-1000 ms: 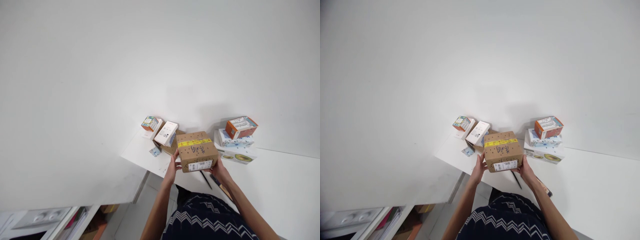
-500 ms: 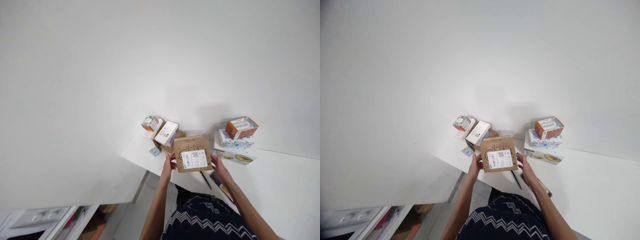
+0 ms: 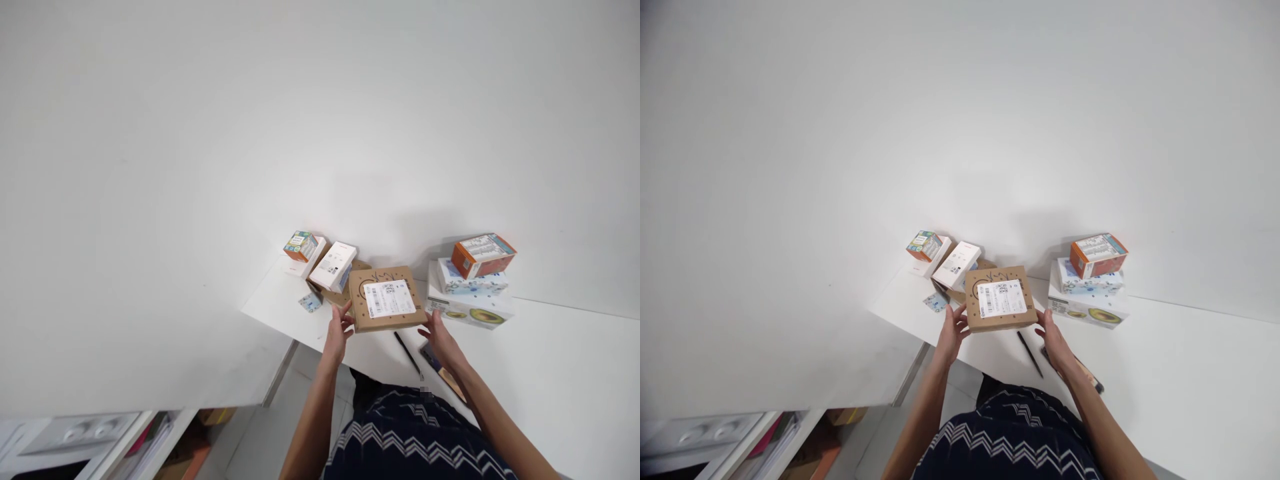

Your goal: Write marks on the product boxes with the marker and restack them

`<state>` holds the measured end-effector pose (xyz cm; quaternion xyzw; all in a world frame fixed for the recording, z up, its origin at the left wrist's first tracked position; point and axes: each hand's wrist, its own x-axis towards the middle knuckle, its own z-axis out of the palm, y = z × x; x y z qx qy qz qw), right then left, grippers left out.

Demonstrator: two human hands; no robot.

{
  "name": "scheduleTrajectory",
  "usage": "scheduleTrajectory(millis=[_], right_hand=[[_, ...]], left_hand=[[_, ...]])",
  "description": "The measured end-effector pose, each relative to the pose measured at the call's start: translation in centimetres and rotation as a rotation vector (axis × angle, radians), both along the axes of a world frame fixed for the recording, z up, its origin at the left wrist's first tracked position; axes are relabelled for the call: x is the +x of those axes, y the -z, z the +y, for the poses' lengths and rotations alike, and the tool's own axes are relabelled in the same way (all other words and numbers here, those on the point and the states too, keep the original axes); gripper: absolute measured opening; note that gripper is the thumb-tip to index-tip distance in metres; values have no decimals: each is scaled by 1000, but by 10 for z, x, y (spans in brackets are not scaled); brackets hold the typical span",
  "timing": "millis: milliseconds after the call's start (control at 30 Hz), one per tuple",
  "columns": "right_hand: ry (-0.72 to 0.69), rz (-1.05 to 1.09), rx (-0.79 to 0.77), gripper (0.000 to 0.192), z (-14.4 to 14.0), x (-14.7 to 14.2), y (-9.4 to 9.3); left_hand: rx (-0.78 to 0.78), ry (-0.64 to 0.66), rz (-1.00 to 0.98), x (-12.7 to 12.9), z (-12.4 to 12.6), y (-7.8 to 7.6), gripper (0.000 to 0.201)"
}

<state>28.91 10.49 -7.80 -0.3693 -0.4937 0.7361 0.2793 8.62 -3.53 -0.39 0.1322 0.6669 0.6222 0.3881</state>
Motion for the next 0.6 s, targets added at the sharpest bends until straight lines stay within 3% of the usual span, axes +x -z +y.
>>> scheduleTrajectory(millis=[300,600], right_hand=[[-24,34,8,74,-3,-1,-5],[38,68,-10,71,2,-2,3]], left_hand=[[-14,-4,58,3,-1,-6,75],[-73,125,215,-1,-9,-7,75]])
